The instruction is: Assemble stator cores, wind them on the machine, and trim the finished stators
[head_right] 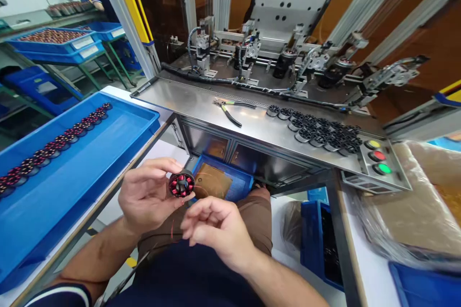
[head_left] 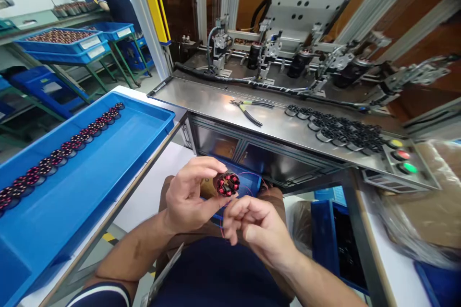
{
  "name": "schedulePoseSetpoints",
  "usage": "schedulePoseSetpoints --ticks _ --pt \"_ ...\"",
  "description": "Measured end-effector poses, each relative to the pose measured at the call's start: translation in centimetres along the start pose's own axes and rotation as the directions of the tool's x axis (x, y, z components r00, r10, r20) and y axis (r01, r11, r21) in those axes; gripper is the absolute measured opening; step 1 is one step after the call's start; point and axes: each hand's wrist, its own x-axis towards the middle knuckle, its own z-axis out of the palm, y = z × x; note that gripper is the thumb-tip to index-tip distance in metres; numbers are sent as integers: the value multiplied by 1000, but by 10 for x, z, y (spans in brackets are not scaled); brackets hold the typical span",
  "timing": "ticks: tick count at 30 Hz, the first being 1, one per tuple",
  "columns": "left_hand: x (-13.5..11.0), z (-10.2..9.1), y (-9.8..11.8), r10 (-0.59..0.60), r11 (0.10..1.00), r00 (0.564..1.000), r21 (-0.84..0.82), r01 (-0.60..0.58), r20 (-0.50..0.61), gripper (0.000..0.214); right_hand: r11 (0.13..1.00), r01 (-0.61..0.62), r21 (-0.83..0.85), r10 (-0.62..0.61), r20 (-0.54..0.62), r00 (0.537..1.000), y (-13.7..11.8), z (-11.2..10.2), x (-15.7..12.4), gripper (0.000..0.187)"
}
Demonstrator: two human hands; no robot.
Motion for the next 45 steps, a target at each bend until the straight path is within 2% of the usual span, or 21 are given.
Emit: schedulePoseSetpoints --ticks 3,7,9,12,16,20,22,26,28,32,37,42,45 --pt "0 5 -3 104 991 994 81 -105 14 70 997 -18 73 22 -64 998 -3 20 5 26" --pt "-2 5 -2 82 991 997 102 -83 14 70 994 -66 83 74 -95 993 -6 22 5 17" --pt "-3 4 -1 15 999 1000 37 -15 -2 69 995 -90 42 93 -76 993 -4 17 1 16" --pt "-2 3 1 -153 979 988 -139 150 -13 67 995 -87 -57 86 -13 996 -5 8 -5 9" --pt "-5 0 5 -337 885 937 -307 350 97 63 982 -21 -190 27 31 999 -20 -6 -6 14" --pt "-13 -2 10 -422 812 868 -317 491 262 63 947 92 -308 -112 -51 992 -42 -10 -3 29" --pt "-15 -2 14 -440 788 838 -309 532 322 60 938 68 -341 -100 -78 992 -47 -6 -2 35" --pt "-16 3 19 -476 725 796 -346 596 374 54 940 8 -342 -55 -125 991 -46 1 -1 36" --pt "-16 6 19 -480 717 799 -363 595 361 62 939 6 -343 -54 -129 990 -43 2 -2 37" --pt "-19 14 14 -504 744 830 -370 557 237 83 910 30 -413 -75 -92 993 -40 1 -2 35" --pt "-16 14 11 -544 701 807 -404 588 231 74 837 128 -531 -138 22 990 -40 2 -6 30" --pt "-10 8 14 -582 649 782 -453 612 223 61 699 186 -690 -188 74 979 -33 -2 -9 29" --pt "-11 7 17 -562 723 805 -358 591 192 64 626 222 -747 -259 69 963 -30 -6 -8 23"
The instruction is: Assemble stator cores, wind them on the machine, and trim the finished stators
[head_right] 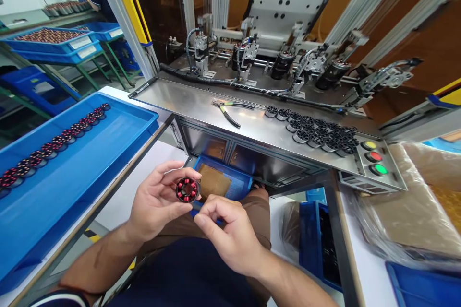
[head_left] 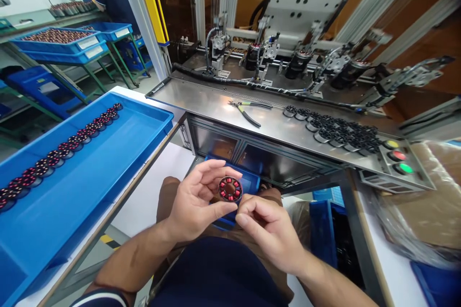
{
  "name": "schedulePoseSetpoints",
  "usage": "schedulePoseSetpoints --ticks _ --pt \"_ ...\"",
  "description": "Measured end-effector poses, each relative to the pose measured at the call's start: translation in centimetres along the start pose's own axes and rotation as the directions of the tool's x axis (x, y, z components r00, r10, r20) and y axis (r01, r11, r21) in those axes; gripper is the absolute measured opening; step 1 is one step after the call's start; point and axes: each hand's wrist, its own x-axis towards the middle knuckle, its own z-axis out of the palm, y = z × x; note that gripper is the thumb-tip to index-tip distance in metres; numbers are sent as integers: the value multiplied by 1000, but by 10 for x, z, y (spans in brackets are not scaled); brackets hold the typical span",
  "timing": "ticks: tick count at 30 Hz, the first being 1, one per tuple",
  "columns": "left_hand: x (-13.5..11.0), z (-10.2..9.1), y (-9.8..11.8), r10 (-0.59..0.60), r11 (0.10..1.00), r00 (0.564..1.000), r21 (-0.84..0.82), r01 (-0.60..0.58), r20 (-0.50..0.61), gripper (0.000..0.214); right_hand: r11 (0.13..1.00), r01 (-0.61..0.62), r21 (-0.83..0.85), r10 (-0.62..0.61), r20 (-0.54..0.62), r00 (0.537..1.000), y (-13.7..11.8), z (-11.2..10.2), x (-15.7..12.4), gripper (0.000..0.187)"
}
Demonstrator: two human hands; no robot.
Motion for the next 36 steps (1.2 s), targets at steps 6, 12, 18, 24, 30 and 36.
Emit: schedulePoseSetpoints --ticks 6,12,18,24,30,36 --pt "-11 2 -2 277 891 960 368 -266 23 83 976 206 -74 -217 -203 955 -3 0 6 27" --pt "-14 4 0 258 884 964 387 -262 64 80 980 198 25 -188 -221 957 -9 11 12 10" --pt "-8 2 3 -37 998 999 59 38 -15 52 976 208 68 -176 -322 930 -3 20 10 10" --pt "-5 3 -3 2 996 999 86 2 -52 40 982 184 53 -158 -315 936 3 23 4 12" --pt "-6 5 0 375 768 926 545 -336 41 50 966 196 166 -154 -236 960 1 21 6 13" --pt "-10 7 -1 391 765 920 546 -343 31 51 919 81 387 12 -232 973 2 30 8 18"
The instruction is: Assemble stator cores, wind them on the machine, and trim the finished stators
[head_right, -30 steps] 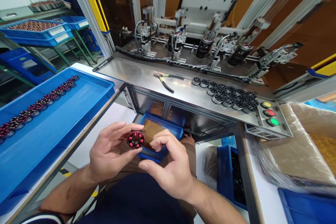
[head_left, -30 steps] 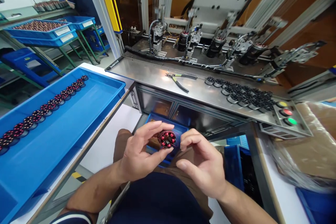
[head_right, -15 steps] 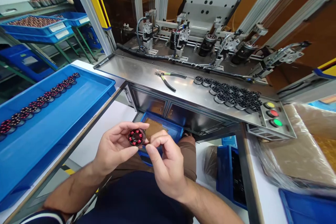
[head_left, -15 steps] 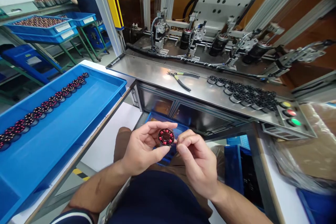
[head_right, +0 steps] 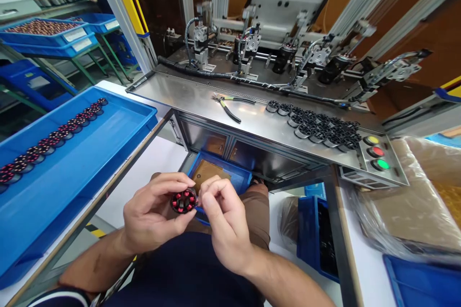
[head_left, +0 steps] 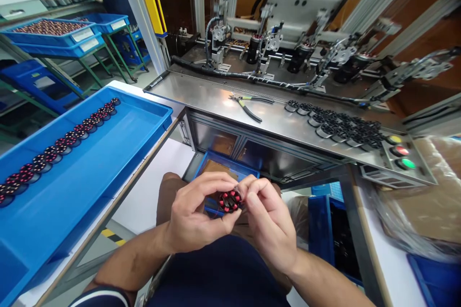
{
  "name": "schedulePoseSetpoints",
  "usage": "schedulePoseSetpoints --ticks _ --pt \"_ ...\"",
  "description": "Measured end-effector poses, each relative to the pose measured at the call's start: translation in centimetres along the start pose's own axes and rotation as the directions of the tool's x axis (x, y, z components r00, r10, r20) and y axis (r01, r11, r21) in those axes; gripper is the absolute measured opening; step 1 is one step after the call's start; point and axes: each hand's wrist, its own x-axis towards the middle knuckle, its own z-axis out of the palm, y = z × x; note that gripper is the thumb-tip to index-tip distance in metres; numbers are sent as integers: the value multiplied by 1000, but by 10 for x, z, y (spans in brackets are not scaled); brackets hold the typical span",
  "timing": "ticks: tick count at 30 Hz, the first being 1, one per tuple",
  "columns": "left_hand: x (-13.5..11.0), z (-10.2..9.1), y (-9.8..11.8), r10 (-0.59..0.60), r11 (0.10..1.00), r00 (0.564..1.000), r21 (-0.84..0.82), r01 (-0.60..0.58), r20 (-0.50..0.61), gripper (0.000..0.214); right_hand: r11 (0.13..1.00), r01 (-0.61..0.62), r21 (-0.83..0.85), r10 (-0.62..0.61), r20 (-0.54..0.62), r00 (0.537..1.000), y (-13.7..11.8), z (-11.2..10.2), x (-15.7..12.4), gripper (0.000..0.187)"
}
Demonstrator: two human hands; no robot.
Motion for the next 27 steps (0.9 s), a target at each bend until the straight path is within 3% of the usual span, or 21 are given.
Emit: schedulePoseSetpoints --ticks 3,5,7,9,11,14,19,27 --pt "-1 0 -1 -40 998 999 -53 39 -19 51 997 -62 41 65 -83 994 8 1 -4 22" --pt "-1 -1 -1 -34 998 999 -49 33 -17 51 999 -40 20 42 -84 996 10 -1 -6 19" --pt "0 -2 -1 -26 1000 1000 -17 26 -9 50 997 65 -52 -69 -84 994 8 -3 -5 11" --pt "1 -2 1 -23 1000 1000 16 23 4 49 970 192 -151 -205 -73 976 3 -4 -3 24" --pt "1 -2 2 -4 999 1000 40 3 28 49 940 248 -236 -262 -33 964 -4 -3 0 28" --pt "1 -2 2 19 999 999 48 -21 43 52 945 189 -265 -210 -51 976 -9 1 4 7" --pt "0 -3 0 -52 996 998 -69 54 28 51 995 10 -96 -27 -181 983 0 2 5 19" --pt "7 -7 2 -228 930 972 -284 233 53 48 997 62 -53 -63 -19 998 4 -5 -4 16"
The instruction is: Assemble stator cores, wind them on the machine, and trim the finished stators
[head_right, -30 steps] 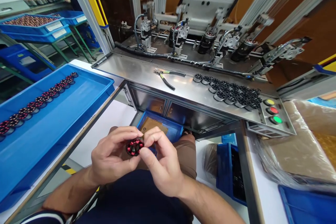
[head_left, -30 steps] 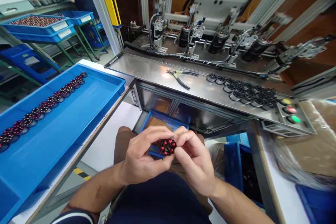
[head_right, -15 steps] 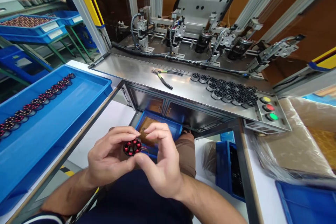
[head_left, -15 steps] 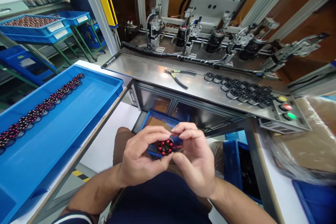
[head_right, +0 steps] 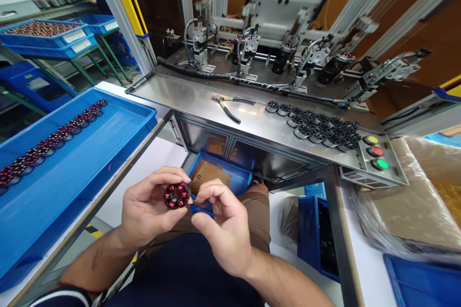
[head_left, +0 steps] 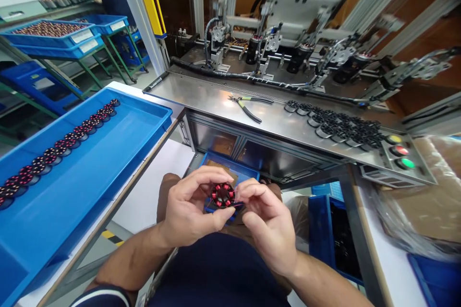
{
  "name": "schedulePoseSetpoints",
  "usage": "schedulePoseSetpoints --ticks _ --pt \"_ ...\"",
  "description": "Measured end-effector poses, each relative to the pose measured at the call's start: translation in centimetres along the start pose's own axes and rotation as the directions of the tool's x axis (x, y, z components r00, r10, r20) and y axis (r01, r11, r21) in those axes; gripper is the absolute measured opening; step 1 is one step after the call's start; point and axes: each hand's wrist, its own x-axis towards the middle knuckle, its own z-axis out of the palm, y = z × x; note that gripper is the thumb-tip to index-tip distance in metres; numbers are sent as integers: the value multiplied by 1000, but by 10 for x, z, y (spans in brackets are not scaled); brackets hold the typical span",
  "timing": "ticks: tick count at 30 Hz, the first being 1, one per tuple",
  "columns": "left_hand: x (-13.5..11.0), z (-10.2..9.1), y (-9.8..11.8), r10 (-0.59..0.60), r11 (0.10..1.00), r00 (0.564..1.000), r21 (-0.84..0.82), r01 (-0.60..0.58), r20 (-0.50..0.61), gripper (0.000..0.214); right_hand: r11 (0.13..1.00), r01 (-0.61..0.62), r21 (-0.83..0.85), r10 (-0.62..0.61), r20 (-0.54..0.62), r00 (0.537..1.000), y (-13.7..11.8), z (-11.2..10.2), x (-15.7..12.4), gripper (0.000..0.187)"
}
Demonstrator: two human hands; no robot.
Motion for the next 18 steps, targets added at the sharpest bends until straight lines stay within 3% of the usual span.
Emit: schedulePoseSetpoints --ticks 2,9,14,18 --pt "0 0 1 -16 1000 1000 -17 16 5 49 998 35 -43 -34 26 999 -4 0 0 4" --pt "-1 -1 0 22 1000 999 1 -22 29 54 974 125 -188 -132 -24 991 -13 2 3 11" --pt "-2 1 1 51 998 997 30 -53 61 55 960 186 -210 -181 40 983 -14 0 6 7" --pt "-4 4 2 27 999 999 23 -28 44 60 925 247 -290 -250 27 968 -17 -1 5 12"
